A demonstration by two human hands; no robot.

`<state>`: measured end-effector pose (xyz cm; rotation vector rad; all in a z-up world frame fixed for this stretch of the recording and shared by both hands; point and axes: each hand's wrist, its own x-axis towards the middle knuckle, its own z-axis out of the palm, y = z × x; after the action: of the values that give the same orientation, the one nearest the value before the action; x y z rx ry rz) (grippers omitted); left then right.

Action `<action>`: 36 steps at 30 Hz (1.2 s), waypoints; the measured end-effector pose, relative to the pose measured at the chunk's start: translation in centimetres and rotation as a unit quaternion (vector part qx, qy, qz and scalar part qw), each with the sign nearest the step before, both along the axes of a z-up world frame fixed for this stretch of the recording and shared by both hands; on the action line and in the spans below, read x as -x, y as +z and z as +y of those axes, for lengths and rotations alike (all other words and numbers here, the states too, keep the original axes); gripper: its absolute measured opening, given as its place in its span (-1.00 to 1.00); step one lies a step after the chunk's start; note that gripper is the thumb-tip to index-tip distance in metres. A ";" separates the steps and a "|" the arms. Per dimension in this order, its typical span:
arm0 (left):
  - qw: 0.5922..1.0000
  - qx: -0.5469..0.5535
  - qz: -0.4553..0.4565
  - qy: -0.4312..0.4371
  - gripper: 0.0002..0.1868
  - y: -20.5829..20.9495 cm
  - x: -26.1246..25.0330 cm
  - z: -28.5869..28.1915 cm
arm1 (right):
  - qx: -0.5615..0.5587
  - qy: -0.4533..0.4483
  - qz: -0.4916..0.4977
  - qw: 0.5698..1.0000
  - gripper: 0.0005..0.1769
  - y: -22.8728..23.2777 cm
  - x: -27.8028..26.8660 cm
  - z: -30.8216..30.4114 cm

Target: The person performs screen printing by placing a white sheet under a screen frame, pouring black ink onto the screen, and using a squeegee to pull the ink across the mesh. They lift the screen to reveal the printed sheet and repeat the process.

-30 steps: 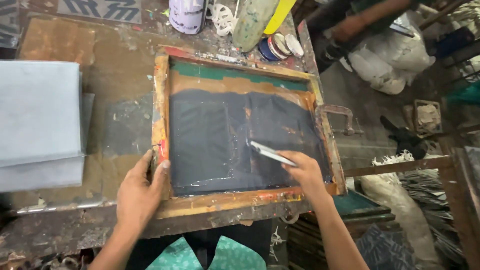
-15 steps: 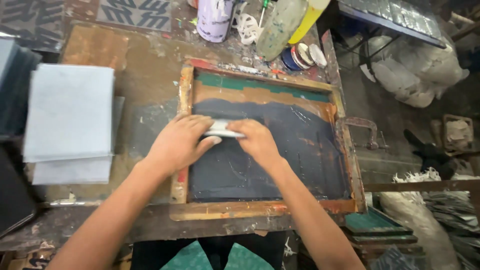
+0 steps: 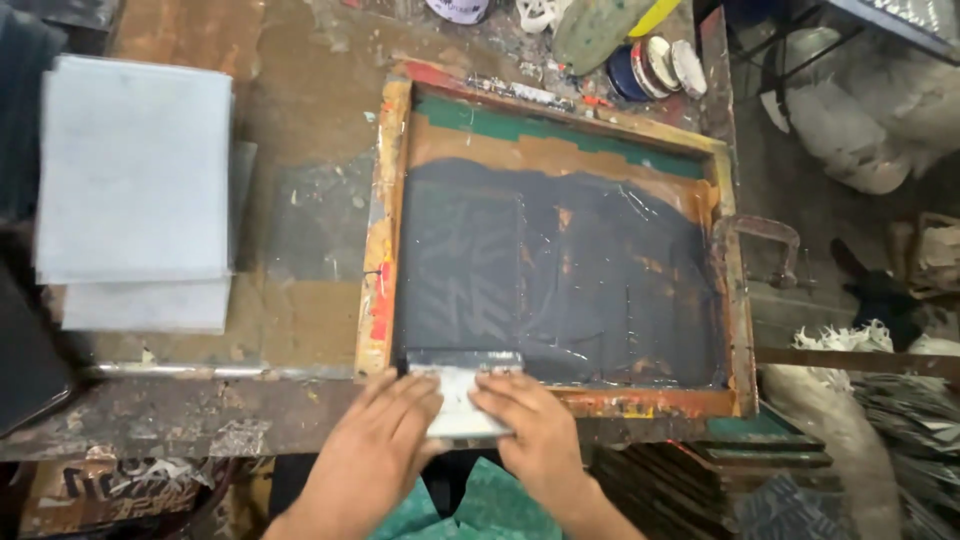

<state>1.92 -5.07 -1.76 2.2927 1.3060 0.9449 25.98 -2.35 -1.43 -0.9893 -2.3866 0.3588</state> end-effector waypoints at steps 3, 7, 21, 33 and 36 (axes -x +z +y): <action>0.999 0.043 -0.015 -0.015 -0.50 0.9 0.6 -0.7 | 0.102 -0.076 0.019 0.992 -0.43 0.8 0.0 -0.9; 0.983 0.093 -0.080 0.139 -0.31 0.7 2.1 1.4 | 0.093 -0.043 0.016 0.995 -0.45 1.8 -0.2 0.1; 0.930 0.008 -0.357 0.083 -0.59 9.1 -3.4 3.1 | -0.157 -0.283 0.220 0.920 -0.70 6.3 -3.9 -0.2; 0.843 0.139 -0.508 0.108 -0.88 4.2 -10.2 7.0 | 0.042 -0.423 0.465 0.777 -0.53 11.9 -3.7 -1.5; 0.891 0.069 -0.444 0.070 -0.80 7.4 -10.7 6.1 | 0.031 -0.453 0.402 0.795 -0.50 10.3 -5.8 -2.3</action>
<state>12.57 0.99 5.61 1.3408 1.0525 1.6146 31.75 -4.67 8.88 -1.4895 -0.9821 0.3711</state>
